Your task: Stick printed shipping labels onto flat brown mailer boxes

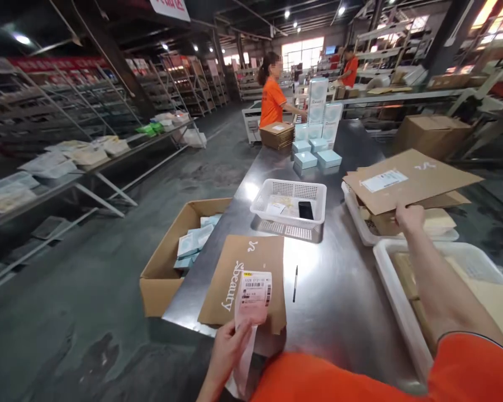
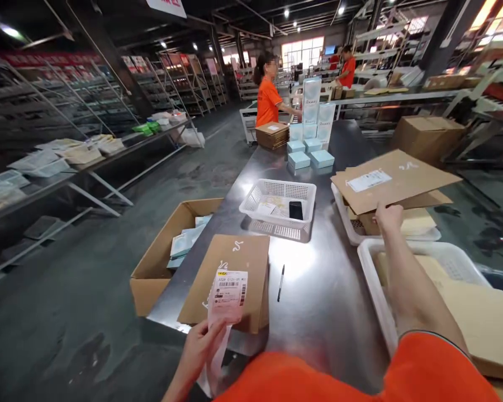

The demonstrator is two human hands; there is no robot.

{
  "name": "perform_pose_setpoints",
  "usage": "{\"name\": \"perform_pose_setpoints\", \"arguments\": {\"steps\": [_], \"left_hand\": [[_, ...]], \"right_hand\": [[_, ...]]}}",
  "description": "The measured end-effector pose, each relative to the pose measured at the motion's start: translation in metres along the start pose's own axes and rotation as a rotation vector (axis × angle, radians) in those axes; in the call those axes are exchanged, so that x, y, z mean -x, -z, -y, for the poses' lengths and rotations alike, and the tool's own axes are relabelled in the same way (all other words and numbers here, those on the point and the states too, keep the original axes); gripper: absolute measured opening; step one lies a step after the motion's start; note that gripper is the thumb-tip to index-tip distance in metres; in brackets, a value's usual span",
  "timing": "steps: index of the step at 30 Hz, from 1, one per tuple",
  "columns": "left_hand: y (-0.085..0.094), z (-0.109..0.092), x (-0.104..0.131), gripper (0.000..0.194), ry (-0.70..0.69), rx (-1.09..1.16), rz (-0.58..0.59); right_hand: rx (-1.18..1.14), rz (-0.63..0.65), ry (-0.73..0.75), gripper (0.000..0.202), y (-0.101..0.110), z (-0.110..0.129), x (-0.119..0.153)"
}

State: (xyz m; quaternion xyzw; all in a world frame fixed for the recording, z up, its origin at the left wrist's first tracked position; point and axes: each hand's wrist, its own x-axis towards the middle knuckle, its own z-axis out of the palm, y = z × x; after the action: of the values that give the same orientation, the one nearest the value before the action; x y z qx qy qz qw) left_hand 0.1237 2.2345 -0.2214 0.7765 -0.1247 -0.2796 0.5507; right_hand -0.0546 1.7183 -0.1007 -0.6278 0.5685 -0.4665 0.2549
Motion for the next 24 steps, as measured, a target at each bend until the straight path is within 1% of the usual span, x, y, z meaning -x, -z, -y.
{"name": "perform_pose_setpoints", "arguments": {"steps": [1, 2, 3, 4, 5, 6, 7, 8, 9, 10, 11, 12, 13, 14, 15, 16, 18, 19, 20, 22, 24], "left_hand": [[-0.001, -0.001, 0.001, 0.062, 0.023, 0.004, -0.012], [-0.002, -0.004, 0.001, 0.061, 0.045, 0.000, -0.020], [-0.003, -0.007, 0.002, 0.060, 0.060, -0.009, -0.021], [-0.004, -0.010, 0.001, 0.059, 0.068, -0.024, -0.013], [-0.005, -0.012, 0.000, 0.057, 0.067, -0.040, 0.001], [-0.006, -0.014, -0.002, 0.056, 0.059, -0.048, 0.019], [-0.006, -0.016, -0.004, 0.055, 0.053, -0.047, 0.043], [-0.004, -0.017, -0.006, 0.053, 0.050, -0.032, 0.074], [-0.002, -0.019, -0.008, 0.052, 0.054, -0.003, 0.119], [0.003, -0.021, -0.009, 0.051, 0.057, 0.041, 0.180], [0.008, -0.024, -0.010, 0.052, 0.048, 0.102, 0.246], [0.014, -0.027, -0.010, 0.057, 0.023, 0.173, 0.303], [0.020, -0.030, -0.011, 0.066, -0.021, 0.248, 0.333], [0.025, -0.033, -0.012, 0.074, -0.070, 0.313, 0.327], [0.029, -0.036, -0.015, 0.077, -0.110, 0.352, 0.285], [0.032, -0.037, -0.019, 0.070, -0.132, 0.360, 0.213], [0.032, -0.035, -0.030, 0.044, -0.115, 0.298, 0.071], [0.031, -0.032, -0.036, 0.038, -0.094, 0.253, 0.023], [0.029, -0.027, -0.042, 0.037, -0.076, 0.214, -0.009], [0.027, -0.011, -0.050, 0.042, -0.047, 0.171, -0.038], [0.031, 0.010, -0.053, 0.050, -0.002, 0.161, -0.047]], "right_hand": [[0.107, -0.018, -0.029, 0.040, 0.001, -0.001, 0.007], [0.205, -0.020, -0.044, 0.043, -0.001, -0.001, 0.020], [0.259, 0.013, -0.026, 0.047, -0.006, 0.002, 0.039], [0.241, 0.115, 0.028, 0.050, -0.014, 0.007, 0.063], [0.139, 0.293, 0.097, 0.053, -0.025, 0.014, 0.092], [-0.005, 0.541, 0.164, 0.057, -0.037, 0.024, 0.123], [-0.158, 0.818, 0.225, 0.061, -0.049, 0.035, 0.156], [-0.278, 1.079, 0.261, 0.064, -0.060, 0.046, 0.188], [-0.351, 1.299, 0.286, 0.061, -0.069, 0.056, 0.218], [-0.373, 1.458, 0.296, 0.053, -0.077, 0.065, 0.245], [-0.358, 1.554, 0.306, 0.043, -0.083, 0.072, 0.268], [-0.332, 1.599, 0.318, 0.039, -0.089, 0.077, 0.287], [-0.307, 1.611, 0.332, 0.040, -0.093, 0.080, 0.303], [-0.286, 1.613, 0.348, 0.043, -0.096, 0.081, 0.315], [-0.270, 1.609, 0.368, 0.045, -0.098, 0.081, 0.325], [-0.257, 1.605, 0.391, 0.046, -0.101, 0.081, 0.334], [-0.245, 1.592, 0.436, 0.044, -0.104, 0.078, 0.348], [-0.236, 1.581, 0.463, 0.043, -0.106, 0.077, 0.354], [-0.222, 1.562, 0.494, 0.041, -0.109, 0.075, 0.359], [-0.177, 1.520, 0.568, 0.036, -0.118, 0.070, 0.365], [-0.121, 1.454, 0.627, 0.032, -0.135, 0.066, 0.366]]}}
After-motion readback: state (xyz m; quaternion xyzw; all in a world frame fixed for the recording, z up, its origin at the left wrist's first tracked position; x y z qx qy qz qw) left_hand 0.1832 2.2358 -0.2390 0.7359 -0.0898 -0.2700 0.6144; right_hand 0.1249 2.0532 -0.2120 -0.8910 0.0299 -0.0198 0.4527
